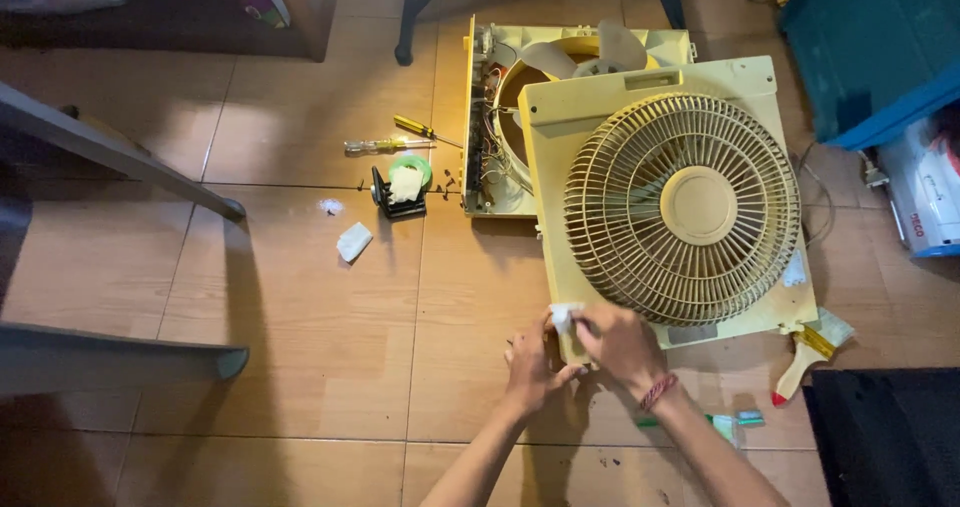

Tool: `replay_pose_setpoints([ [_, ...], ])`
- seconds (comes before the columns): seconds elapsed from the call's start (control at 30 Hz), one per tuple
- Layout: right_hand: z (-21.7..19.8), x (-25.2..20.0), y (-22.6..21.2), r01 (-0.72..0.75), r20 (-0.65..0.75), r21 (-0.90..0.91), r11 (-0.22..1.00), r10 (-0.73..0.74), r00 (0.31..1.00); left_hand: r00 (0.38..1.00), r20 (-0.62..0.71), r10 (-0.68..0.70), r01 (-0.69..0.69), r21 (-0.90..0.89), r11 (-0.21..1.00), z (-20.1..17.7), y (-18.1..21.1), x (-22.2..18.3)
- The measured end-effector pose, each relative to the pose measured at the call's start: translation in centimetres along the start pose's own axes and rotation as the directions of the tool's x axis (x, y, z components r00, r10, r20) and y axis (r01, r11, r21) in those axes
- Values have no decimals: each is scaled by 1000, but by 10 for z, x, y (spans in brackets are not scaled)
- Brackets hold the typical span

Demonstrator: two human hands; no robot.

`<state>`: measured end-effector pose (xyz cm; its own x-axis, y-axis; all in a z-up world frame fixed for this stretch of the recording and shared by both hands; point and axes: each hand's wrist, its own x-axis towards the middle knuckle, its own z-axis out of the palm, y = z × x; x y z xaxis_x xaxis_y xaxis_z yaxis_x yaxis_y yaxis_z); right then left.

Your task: Scrubbing and wiping a plastic fan grill to remove dust using a small brush and a cloth.

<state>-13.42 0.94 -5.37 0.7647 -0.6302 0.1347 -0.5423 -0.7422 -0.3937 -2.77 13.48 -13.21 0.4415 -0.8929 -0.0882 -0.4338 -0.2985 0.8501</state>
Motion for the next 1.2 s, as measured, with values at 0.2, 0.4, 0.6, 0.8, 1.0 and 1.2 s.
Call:
replay_pose_setpoints([
  [0.2,-45,110,-47,114,-254,-131,985,-144,956,998,-41,42,-48,-147,988,-22,23,1],
  [0.4,-43,196,-39,88,-392,-252,964,-185,901,993,-79,83,-98,-214,972,-31,26,1],
  [0.6,-29,241,-17,-47,-446,-428,902,-166,879,999,-24,-25,19,-243,970,-39,36,2],
  [0.8,-33,268,11,-198,-390,-438,877,13,921,999,-13,-30,26,-234,972,-29,27,6],
  [1.0,-11,266,5,-141,-325,-483,864,-27,945,996,31,-80,86,-283,955,-42,43,5],
  [1.2,-4,198,-20,47,-352,-495,868,-249,902,988,68,-142,155,-258,954,-39,44,3],
])
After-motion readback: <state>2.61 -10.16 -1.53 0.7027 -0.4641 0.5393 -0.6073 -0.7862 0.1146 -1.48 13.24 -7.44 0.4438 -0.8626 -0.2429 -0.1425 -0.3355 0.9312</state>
